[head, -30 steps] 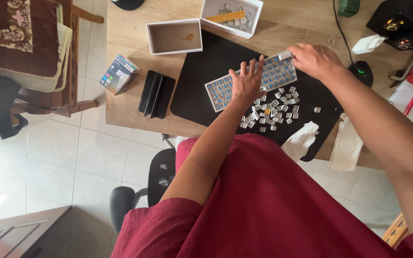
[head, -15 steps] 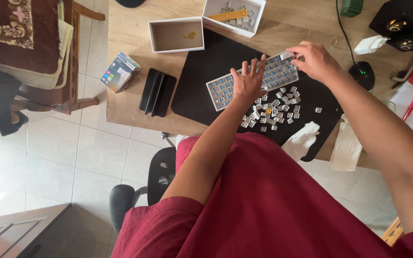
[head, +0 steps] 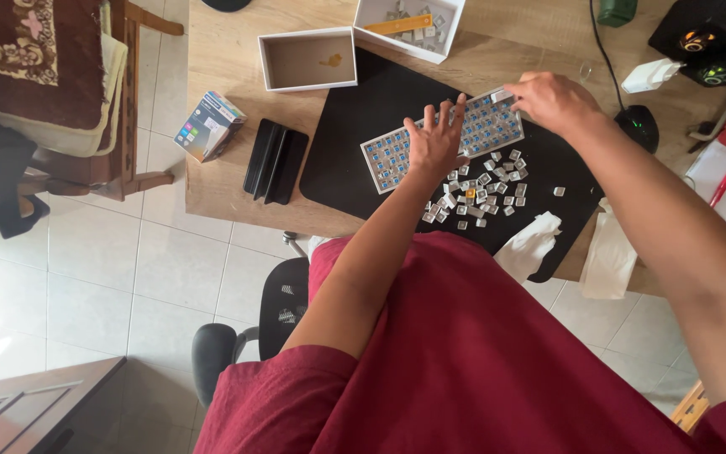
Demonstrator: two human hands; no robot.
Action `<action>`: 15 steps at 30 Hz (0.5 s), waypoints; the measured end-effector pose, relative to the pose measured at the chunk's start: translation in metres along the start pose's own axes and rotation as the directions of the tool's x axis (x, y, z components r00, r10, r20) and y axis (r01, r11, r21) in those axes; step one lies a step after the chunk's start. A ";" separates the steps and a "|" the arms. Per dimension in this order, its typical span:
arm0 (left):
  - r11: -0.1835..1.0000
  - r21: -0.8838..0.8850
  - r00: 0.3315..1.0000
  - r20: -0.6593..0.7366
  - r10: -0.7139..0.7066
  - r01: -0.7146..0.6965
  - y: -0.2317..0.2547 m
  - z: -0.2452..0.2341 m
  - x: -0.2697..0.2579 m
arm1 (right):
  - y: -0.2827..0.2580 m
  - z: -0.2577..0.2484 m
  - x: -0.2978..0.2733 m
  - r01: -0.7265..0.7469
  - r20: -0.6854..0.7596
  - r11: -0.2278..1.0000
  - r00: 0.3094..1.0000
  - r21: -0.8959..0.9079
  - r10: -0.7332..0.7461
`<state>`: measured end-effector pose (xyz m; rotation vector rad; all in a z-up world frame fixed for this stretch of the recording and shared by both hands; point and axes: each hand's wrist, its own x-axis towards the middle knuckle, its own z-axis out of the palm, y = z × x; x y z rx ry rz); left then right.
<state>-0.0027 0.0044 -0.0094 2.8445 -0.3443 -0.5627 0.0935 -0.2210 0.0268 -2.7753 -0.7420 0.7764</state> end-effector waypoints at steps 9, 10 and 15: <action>1.000 -0.021 0.999 0.049 -0.014 0.015 0.003 -0.005 0.006 | -0.001 -0.003 -0.001 0.062 -0.026 0.997 0.998 -0.054 -0.063; 1.000 -0.021 0.999 0.050 -0.014 0.015 0.004 -0.004 0.004 | -0.005 -0.008 0.000 0.061 -0.026 0.997 0.998 -0.053 -0.063; 1.000 -0.018 1.000 0.012 -0.013 0.013 0.005 -0.003 0.001 | -0.024 -0.029 0.005 0.065 0.090 0.985 0.995 -0.160 -0.051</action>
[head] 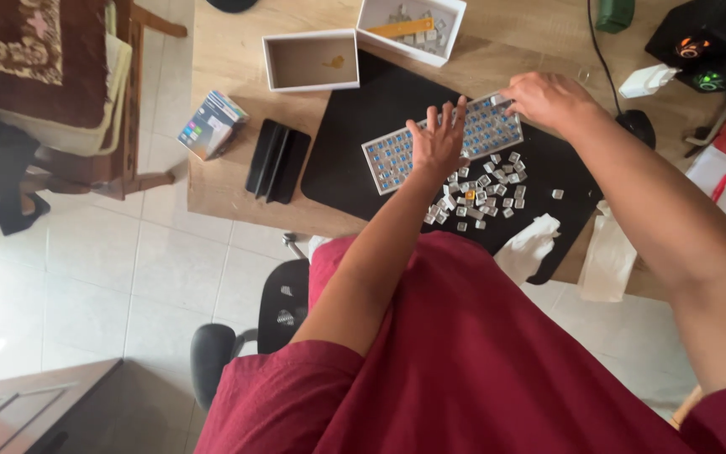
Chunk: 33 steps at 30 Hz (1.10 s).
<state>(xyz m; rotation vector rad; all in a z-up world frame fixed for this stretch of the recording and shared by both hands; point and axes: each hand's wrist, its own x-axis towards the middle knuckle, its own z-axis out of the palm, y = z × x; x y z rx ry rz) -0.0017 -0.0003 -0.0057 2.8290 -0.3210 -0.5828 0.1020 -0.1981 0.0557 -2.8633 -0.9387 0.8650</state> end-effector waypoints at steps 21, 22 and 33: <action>0.992 0.108 0.990 0.115 -0.077 0.065 0.024 -0.020 -0.003 | 0.008 0.044 0.012 0.044 -0.110 0.851 0.987 -0.524 -0.119; 0.992 0.108 0.990 0.117 -0.076 0.063 0.025 -0.012 -0.001 | 0.005 0.044 0.012 0.044 -0.108 0.852 0.987 -0.522 -0.117; 0.999 0.022 0.999 0.022 -0.043 0.043 0.030 0.001 0.011 | 0.014 0.041 0.012 0.010 -0.136 0.633 0.974 -0.774 -0.181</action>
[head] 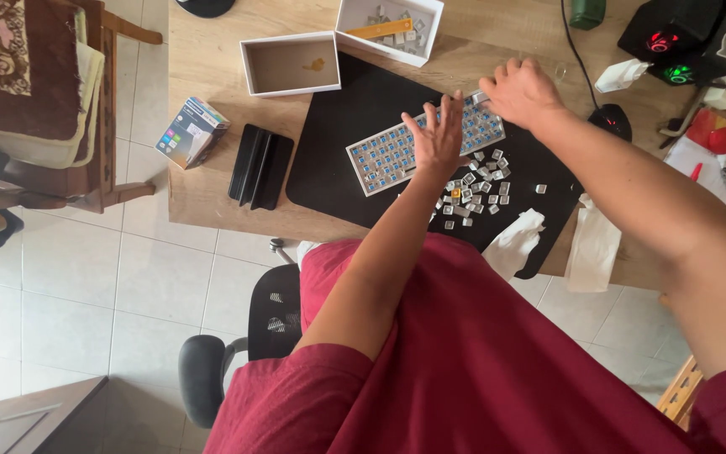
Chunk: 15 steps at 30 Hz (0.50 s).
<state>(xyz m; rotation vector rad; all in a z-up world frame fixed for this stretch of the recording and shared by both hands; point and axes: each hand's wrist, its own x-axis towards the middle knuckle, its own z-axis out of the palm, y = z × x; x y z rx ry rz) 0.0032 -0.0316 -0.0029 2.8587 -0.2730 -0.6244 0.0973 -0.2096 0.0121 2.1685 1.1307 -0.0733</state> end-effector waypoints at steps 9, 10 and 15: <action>0.999 0.012 0.999 -0.029 0.036 -0.035 0.019 0.048 0.029 | -0.014 0.054 0.007 0.071 0.087 0.994 0.993 0.088 -0.079; 0.999 0.012 0.999 -0.027 0.038 -0.037 0.022 0.063 0.034 | -0.016 0.057 0.006 0.070 0.089 0.993 0.993 0.090 -0.078; 0.995 0.102 0.996 -0.088 -0.008 0.017 0.023 0.018 0.023 | -0.026 0.073 0.004 0.044 0.025 0.993 0.999 0.111 -0.047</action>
